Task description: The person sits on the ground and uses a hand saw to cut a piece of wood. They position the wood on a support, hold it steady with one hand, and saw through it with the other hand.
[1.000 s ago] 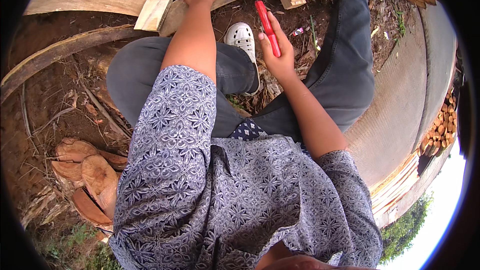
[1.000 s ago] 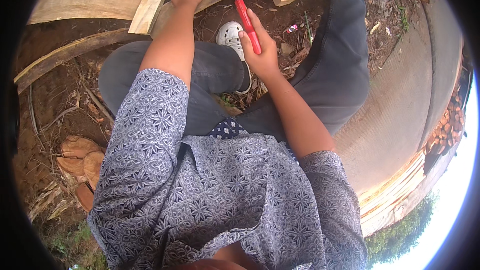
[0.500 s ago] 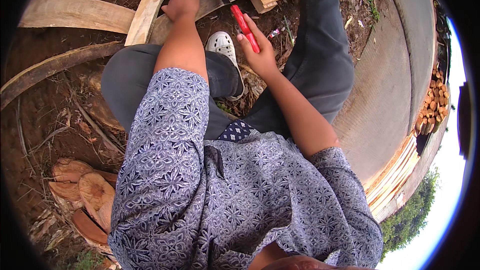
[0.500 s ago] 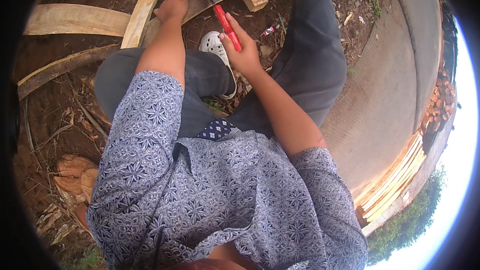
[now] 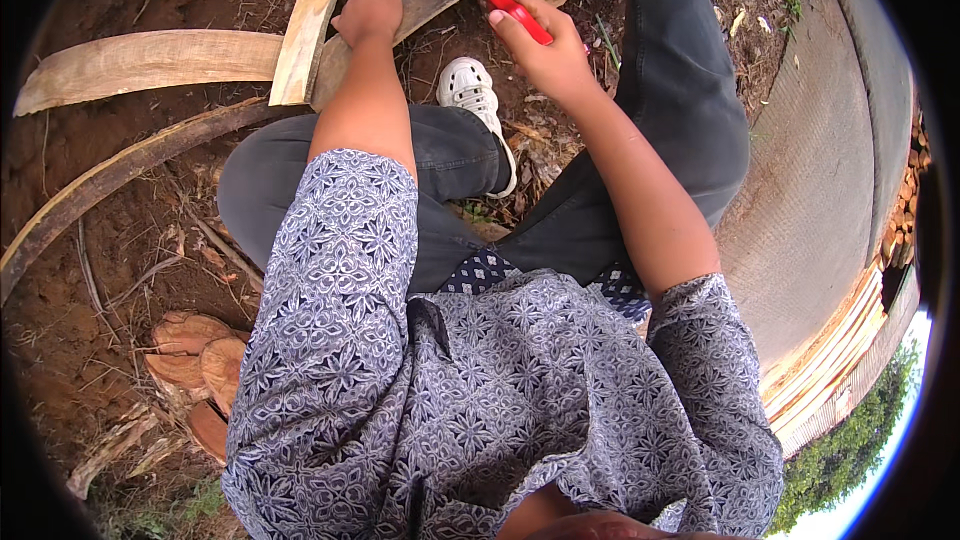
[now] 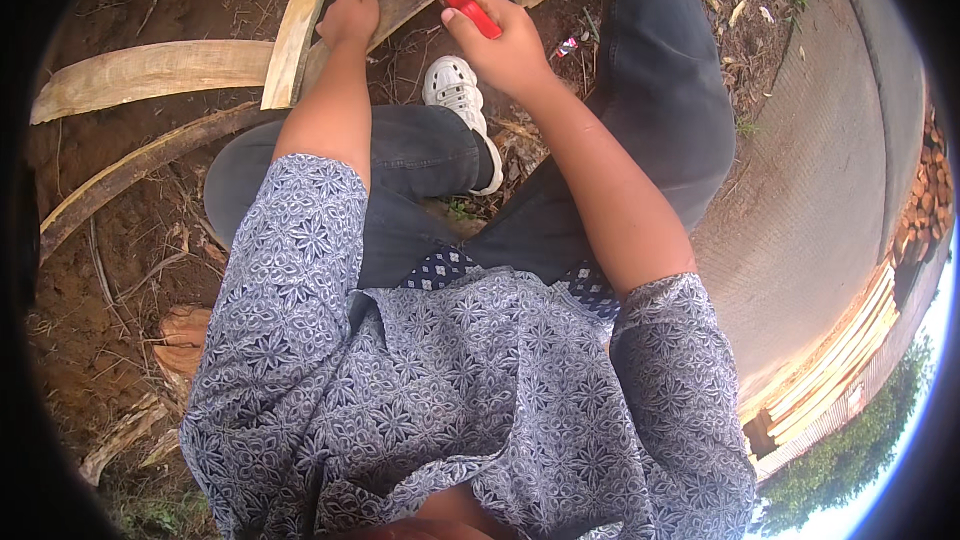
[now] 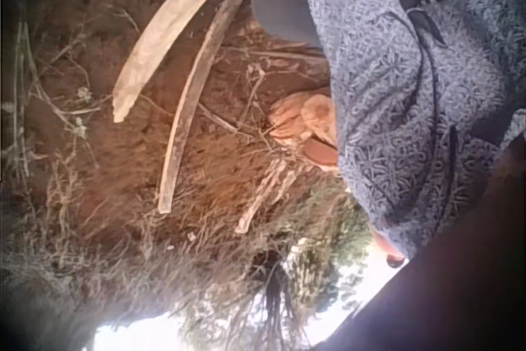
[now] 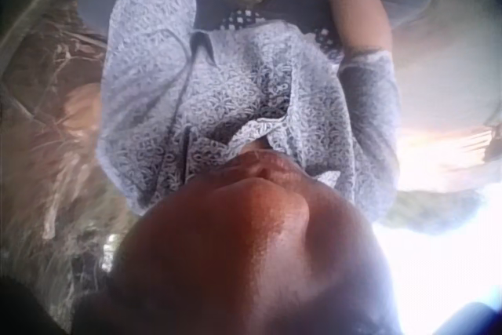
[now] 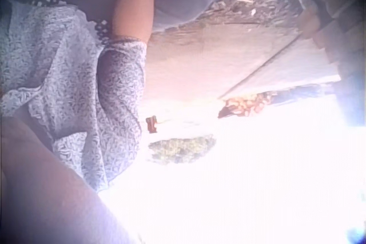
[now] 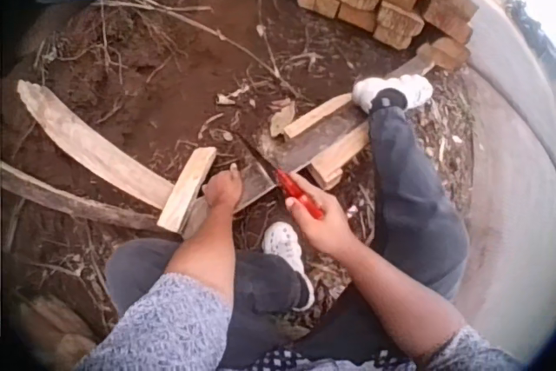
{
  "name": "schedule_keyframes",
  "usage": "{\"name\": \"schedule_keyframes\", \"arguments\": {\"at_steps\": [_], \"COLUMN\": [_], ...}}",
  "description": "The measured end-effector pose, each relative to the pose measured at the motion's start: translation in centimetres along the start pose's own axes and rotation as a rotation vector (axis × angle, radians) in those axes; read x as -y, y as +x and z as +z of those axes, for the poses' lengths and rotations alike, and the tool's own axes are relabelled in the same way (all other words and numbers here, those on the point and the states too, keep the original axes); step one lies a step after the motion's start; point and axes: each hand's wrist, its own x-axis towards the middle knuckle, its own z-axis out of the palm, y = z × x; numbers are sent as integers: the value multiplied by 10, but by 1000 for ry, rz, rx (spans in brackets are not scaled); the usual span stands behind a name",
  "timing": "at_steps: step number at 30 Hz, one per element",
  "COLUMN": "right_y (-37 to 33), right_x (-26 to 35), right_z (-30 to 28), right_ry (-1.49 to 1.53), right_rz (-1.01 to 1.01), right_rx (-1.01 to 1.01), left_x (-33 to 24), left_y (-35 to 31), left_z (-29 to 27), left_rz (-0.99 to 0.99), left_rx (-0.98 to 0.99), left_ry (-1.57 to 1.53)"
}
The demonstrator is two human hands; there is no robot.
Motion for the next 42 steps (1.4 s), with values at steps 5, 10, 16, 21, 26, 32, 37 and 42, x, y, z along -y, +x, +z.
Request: {"name": "schedule_keyframes", "arguments": {"at_steps": [5, 10, 16, 21, 26, 32, 37, 42], "right_y": [-1, -8, -37, -99, -93, 0, -21, -51], "right_x": [-4, 5, 19, 57, 93, 29, -10, -21], "right_z": [16, 20, 18, -16, -29, 32, 28, 9], "right_ry": [-47, -90, -136, -183, -167, -135, -86, -130], "right_rz": [-114, -115, -51, 12, 96, -27, -95, -128], "right_rx": [-13, 4, -10, -26, 8, -33, -12, -25], "left_x": [6, -7, -8, -6, -3, -10, -3, -3], "left_y": [3, -2, -13, -13, -16, -6, -7, -1], "left_z": [-5, -22, -24, -16, -20, -22, -20, -17], "left_rz": [-20, -61, -52, -28, -52, -23, -23, -40], "left_rx": [8, 110, 103, 73, 141, 117, 59, 77], "left_ry": [22, 0, -9, -38, -48, -35, -119, -126]}}
